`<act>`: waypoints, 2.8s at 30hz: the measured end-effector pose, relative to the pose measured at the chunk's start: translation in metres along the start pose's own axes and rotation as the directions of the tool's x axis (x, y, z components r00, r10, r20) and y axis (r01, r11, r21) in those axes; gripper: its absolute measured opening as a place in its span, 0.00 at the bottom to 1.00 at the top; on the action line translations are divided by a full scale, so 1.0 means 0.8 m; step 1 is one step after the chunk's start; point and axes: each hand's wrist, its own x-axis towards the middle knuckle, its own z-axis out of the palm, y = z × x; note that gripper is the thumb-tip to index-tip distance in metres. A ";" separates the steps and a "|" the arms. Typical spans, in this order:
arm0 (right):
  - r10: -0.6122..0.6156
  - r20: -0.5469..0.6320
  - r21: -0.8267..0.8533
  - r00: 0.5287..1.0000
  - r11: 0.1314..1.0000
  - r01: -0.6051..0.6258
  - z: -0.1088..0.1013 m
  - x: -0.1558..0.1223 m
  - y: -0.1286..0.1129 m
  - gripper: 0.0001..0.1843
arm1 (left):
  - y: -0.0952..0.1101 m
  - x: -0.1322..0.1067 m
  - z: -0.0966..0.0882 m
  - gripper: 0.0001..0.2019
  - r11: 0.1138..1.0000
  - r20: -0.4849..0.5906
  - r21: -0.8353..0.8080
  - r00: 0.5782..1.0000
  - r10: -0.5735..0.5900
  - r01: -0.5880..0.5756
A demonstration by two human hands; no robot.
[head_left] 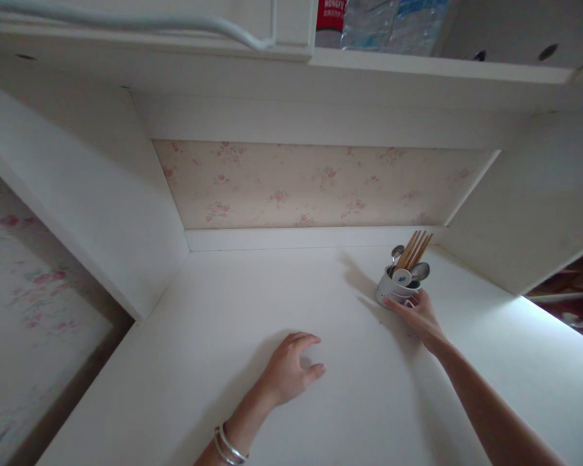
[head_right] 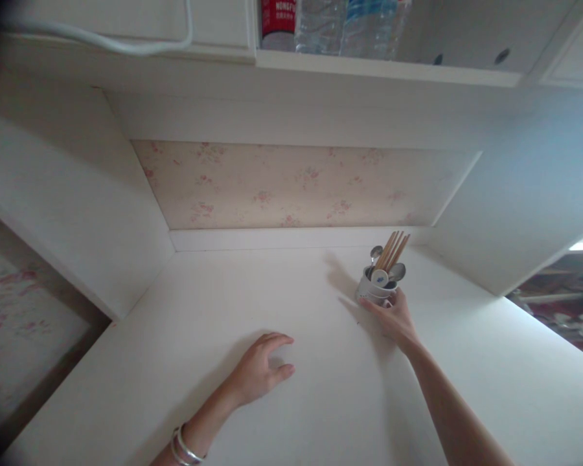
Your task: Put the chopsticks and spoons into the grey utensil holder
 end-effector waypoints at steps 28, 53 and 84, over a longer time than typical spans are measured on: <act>0.079 0.863 0.313 0.499 0.692 -0.651 0.213 -0.213 -0.083 0.17 | -0.012 0.016 -0.016 0.19 0.562 -0.011 -0.799 0.930 -0.367 0.212; 0.079 0.855 0.308 0.513 0.719 -0.623 0.199 -0.217 -0.090 0.17 | -0.001 0.014 -0.014 0.17 0.640 -0.012 -0.729 0.930 -0.367 0.244; 0.081 0.870 0.314 0.487 0.672 -0.671 0.199 -0.216 -0.087 0.16 | -0.003 0.015 -0.014 0.17 0.619 0.013 -0.746 0.936 -0.352 0.244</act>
